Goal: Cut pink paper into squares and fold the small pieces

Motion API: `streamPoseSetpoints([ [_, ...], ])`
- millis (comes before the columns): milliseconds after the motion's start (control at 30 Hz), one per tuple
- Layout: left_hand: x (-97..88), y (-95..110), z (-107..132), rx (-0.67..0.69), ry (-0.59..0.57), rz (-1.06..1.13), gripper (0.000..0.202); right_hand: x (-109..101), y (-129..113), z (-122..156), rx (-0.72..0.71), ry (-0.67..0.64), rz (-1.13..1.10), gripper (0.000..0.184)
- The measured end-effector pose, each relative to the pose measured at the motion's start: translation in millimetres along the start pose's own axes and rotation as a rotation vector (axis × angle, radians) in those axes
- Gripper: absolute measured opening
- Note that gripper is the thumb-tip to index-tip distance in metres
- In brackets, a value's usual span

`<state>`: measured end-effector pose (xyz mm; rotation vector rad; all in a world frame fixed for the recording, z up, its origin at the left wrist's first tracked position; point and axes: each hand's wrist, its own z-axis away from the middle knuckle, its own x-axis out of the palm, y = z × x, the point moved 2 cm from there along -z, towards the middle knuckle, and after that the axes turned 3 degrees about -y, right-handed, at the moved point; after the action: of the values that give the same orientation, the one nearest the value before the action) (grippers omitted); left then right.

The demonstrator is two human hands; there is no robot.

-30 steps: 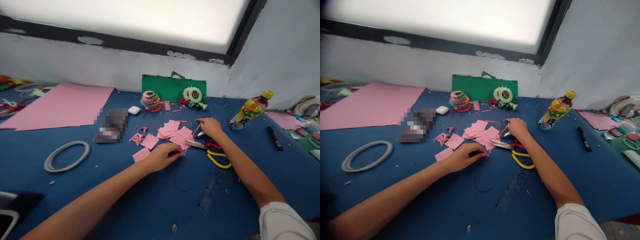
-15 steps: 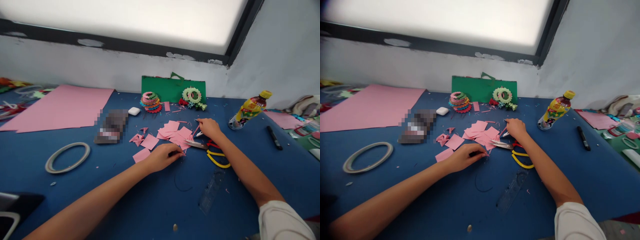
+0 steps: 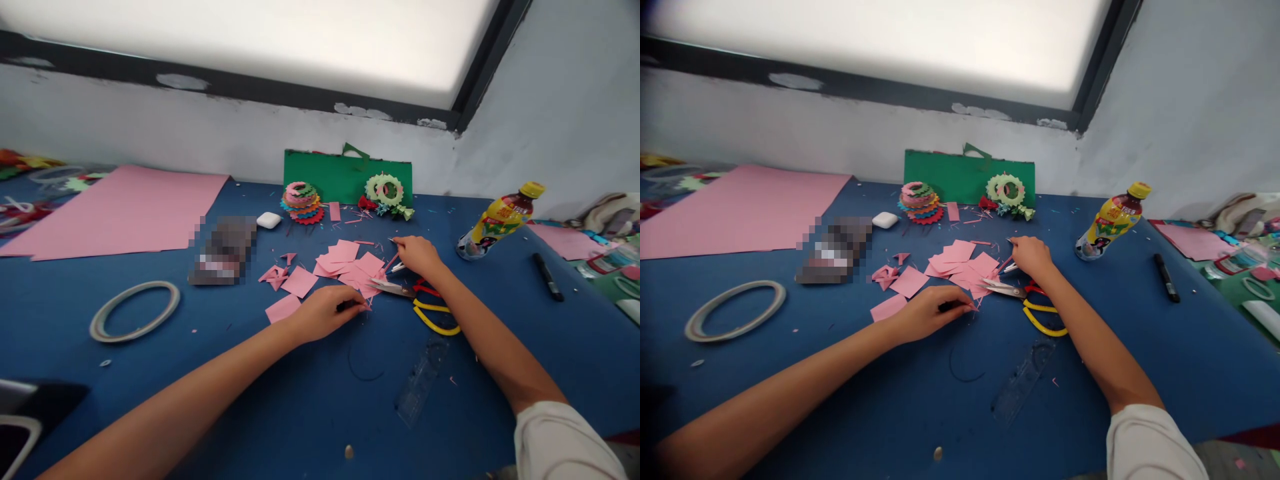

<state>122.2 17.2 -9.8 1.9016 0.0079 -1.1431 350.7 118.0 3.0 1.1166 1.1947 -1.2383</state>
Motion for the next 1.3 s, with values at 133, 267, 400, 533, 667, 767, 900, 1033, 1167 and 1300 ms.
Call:
streamPoseSetpoints([
  [133, 0.6, -1.2, 0.2, 0.011, -0.006, 0.002, 0.015, 0.5, 2.4, -3.1, 0.0, 0.0, -0.008, 0.042],
  [267, 0.6, -1.2, 0.1, 0.014, -0.008, 0.007, 0.015, 0.8, 2.8, -5.1, -0.003, 0.011, -0.016, 0.042],
  [400, 0.0, -0.4, 0.3, 0.008, -0.006, 0.004, 0.015, 0.6, 4.6, -4.8, -0.007, 0.009, -0.025, 0.041],
  [533, 0.2, -1.4, 0.8, 0.009, -0.002, 0.001, 0.015, 0.0, 7.0, -3.0, -0.002, 0.004, -0.03, 0.04],
  [667, 0.9, -2.6, 1.0, 0.006, -0.002, 0.007, 0.015, 0.6, 4.5, -0.2, -0.024, -0.003, -0.031, 0.039],
  [767, 0.9, -2.4, 0.5, 0.002, -0.001, 0.005, 0.014, 0.3, 2.8, 1.3, -0.006, 0.015, -0.02, 0.041],
  [900, 0.5, -1.6, 0.2, 0.002, 0.001, 0.008, 0.014, -0.8, 2.3, 1.5, -0.024, 0.001, -0.019, 0.039],
  [1033, 0.6, -2.1, 1.0, 0.009, 0.001, 0.011, 0.014, -1.0, 3.3, 1.7, -0.011, 0.005, -0.012, 0.041],
  [1167, 0.5, -2.4, 1.2, 0.008, 0.007, 0.011, 0.015, -0.3, 2.4, 3.2, -0.011, 0.004, -0.004, 0.041],
  [1300, -0.1, -1.0, 0.7, -0.004, 0.005, 0.012, 0.015, -0.4, 1.0, 5.3, -0.008, 0.001, 0.002, 0.04],
])
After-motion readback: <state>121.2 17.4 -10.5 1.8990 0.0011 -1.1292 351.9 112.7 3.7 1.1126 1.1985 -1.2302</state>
